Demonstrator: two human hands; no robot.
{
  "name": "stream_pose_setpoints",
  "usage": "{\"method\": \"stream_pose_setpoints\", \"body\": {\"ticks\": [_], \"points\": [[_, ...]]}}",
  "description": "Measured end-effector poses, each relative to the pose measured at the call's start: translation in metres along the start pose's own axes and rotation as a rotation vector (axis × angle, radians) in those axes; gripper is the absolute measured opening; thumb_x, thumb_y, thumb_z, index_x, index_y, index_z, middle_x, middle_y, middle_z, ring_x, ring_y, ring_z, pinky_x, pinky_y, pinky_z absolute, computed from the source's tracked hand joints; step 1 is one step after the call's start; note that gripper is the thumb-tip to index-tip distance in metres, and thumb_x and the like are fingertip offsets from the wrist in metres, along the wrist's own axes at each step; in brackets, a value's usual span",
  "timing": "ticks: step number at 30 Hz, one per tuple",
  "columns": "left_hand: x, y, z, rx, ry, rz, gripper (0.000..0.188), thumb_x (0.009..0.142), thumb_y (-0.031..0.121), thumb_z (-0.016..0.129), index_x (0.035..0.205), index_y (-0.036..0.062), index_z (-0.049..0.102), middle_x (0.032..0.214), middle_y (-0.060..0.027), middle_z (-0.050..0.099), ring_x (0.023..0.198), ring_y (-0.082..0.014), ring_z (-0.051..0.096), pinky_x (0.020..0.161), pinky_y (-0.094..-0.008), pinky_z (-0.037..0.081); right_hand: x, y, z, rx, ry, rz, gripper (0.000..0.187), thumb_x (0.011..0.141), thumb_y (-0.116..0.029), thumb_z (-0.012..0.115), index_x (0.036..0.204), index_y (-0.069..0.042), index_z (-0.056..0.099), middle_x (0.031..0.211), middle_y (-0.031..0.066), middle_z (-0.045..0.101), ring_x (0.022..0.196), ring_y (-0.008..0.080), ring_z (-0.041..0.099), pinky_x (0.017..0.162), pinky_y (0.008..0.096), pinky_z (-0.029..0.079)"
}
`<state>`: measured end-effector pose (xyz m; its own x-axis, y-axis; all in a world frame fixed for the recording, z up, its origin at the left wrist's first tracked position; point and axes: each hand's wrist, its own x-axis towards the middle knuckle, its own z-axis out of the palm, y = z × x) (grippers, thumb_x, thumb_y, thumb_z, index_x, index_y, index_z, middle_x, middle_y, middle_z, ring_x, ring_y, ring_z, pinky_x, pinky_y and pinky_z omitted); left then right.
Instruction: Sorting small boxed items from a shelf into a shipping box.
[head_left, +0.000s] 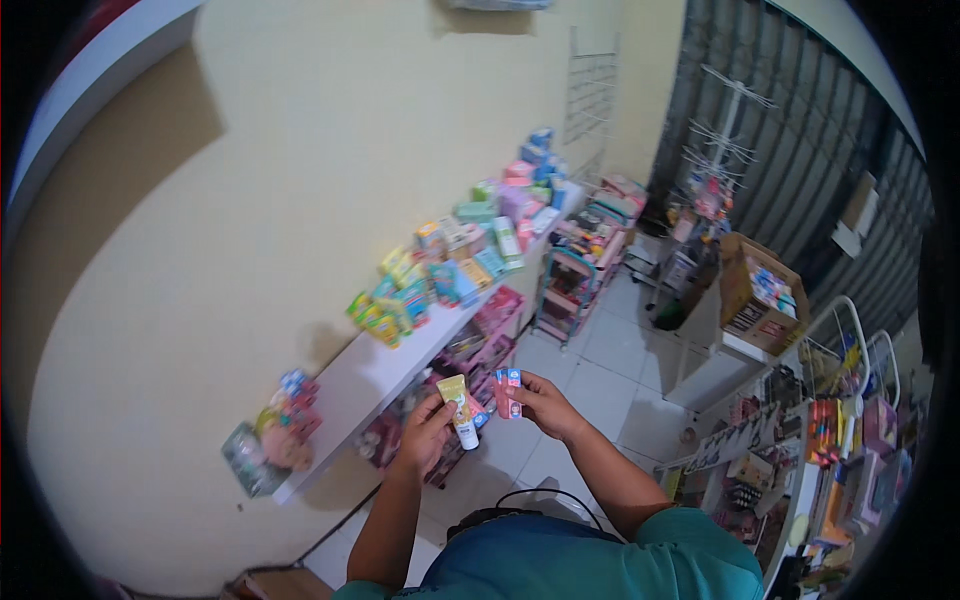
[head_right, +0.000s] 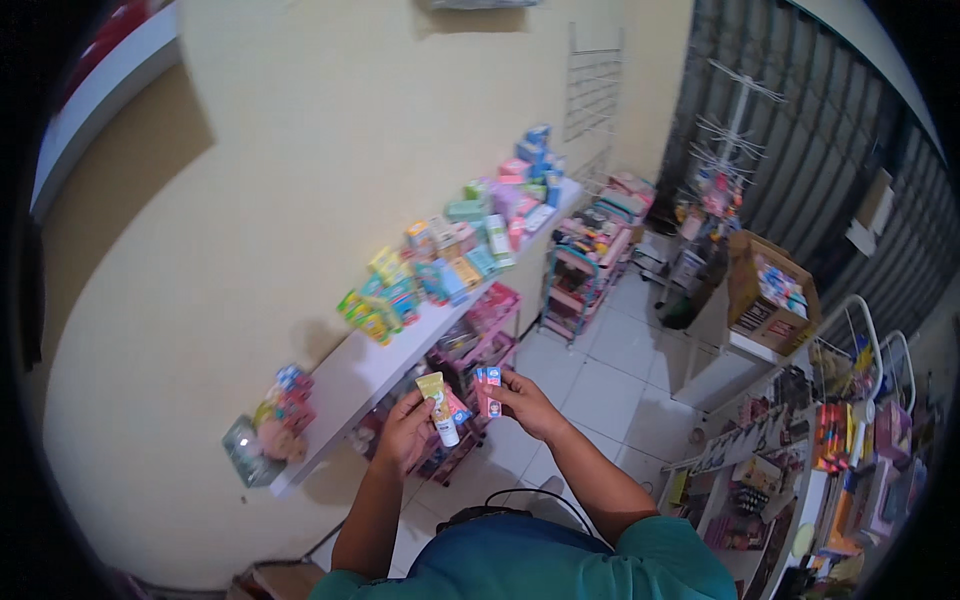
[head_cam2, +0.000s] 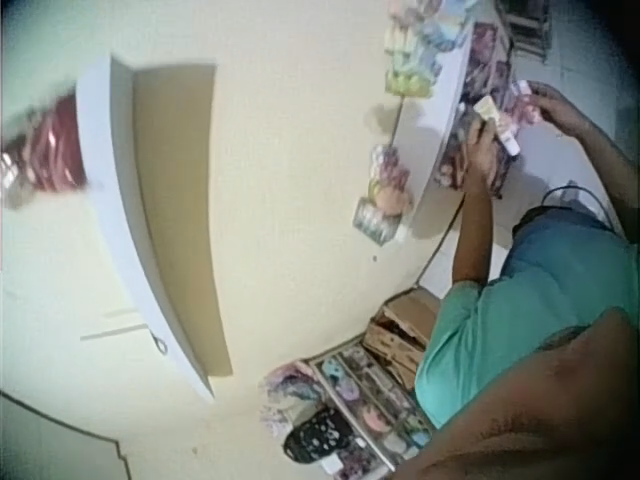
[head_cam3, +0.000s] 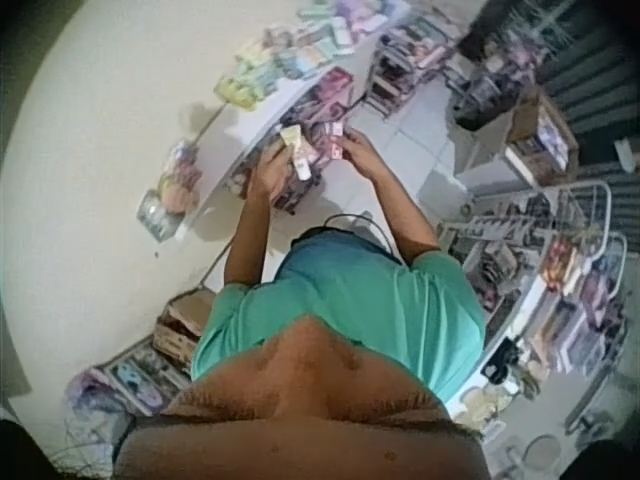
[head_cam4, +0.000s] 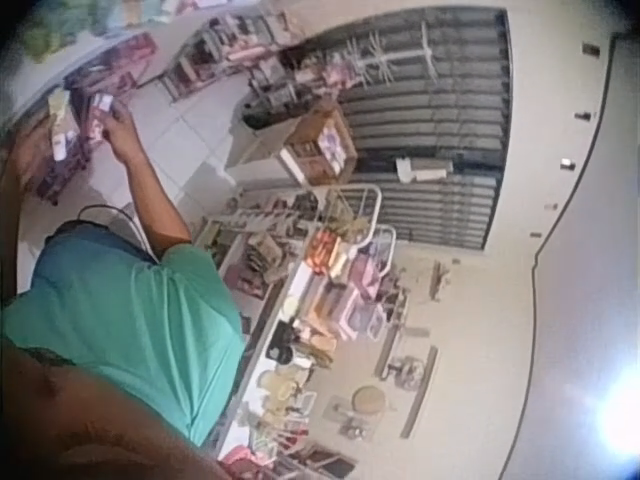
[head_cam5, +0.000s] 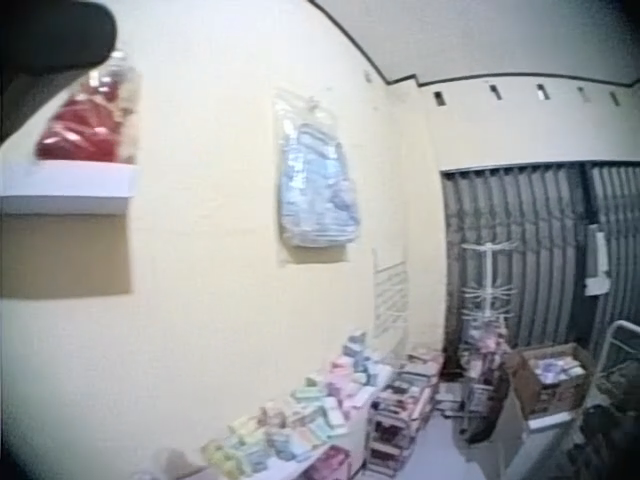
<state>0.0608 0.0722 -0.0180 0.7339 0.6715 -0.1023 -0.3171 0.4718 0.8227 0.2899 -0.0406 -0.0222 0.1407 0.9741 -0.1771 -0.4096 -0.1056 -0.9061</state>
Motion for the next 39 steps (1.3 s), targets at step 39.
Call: {"method": "stream_pose_setpoints", "body": {"ticks": [39], "points": [[0.584,-0.349,0.569,0.360,-1.005,-0.690,0.026,0.106,0.018,0.057,0.127,0.0034,0.064,0.106,-0.0025,0.068,0.096,-0.0110,0.065,0.083,-0.0278,0.053,-0.123,-0.164,-0.541,0.415,1.593,-0.542,0.038,0.099,-0.026,0.071,0.129,-0.005,0.062,0.111,0.0037,0.067,0.099,0.0144,0.065,0.085,0.0340,0.055]]}}
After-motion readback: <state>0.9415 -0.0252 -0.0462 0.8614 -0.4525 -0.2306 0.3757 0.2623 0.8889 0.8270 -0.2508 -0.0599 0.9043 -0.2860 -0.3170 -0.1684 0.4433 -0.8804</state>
